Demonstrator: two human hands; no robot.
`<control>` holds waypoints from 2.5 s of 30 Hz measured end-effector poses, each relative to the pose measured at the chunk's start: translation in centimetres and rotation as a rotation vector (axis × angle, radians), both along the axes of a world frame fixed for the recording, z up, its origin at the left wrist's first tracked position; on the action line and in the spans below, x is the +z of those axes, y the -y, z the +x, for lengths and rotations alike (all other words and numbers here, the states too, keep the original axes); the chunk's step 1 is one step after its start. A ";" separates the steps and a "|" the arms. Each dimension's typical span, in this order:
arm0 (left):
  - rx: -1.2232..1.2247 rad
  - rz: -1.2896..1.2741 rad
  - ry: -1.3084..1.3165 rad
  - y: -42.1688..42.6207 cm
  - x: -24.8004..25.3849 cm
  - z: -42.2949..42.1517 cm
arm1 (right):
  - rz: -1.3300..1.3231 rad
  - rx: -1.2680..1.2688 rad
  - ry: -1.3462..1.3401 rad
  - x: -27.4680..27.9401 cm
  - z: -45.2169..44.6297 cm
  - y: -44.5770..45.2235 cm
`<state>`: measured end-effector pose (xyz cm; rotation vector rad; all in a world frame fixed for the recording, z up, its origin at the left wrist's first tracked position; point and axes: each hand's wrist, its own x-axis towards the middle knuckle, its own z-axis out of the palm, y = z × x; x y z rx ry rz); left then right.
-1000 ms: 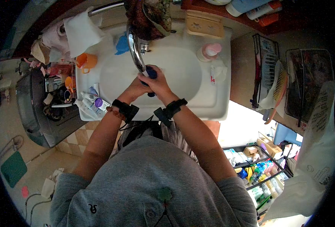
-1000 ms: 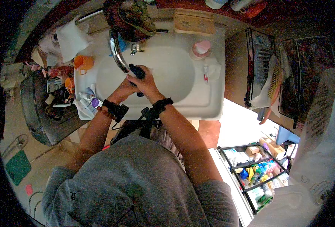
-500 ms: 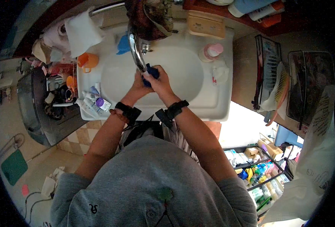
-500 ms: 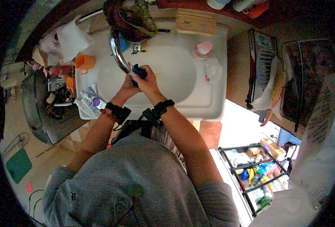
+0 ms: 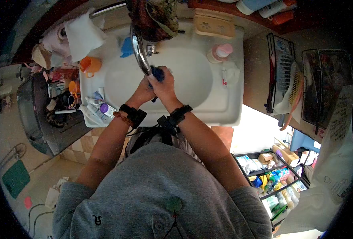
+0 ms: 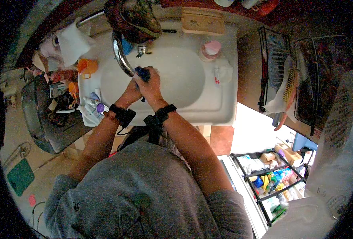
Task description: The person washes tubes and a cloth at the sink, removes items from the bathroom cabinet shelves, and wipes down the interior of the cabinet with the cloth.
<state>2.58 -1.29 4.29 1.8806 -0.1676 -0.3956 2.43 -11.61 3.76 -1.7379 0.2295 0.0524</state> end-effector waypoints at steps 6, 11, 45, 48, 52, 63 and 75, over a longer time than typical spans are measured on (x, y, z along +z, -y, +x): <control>-0.005 0.352 -0.033 0.3 -1.3 -1.2 | 0.230 -0.155 -0.336 -1.4 0.8 -0.4; -0.012 0.181 0.207 -0.4 -2.2 -0.6 | 0.336 -0.266 -0.418 -1.0 0.1 -0.9; 0.076 -0.295 -0.280 -2.2 0.3 0.4 | 0.498 0.266 -0.135 0.5 0.2 1.2; 0.096 -0.422 -0.471 -2.3 1.0 0.1 | 0.069 0.380 0.022 -1.5 2.1 1.5; 0.121 -0.462 -0.524 -2.2 0.4 -0.4 | -0.237 0.560 0.120 -2.0 4.0 3.5; 0.234 -0.455 -0.578 -3.4 -0.2 -1.3 | -0.127 0.811 -0.153 -1.5 10.5 1.6; 0.041 -0.703 -0.754 -5.0 -2.2 -3.7 | 0.330 0.724 -0.318 -0.9 1.1 4.4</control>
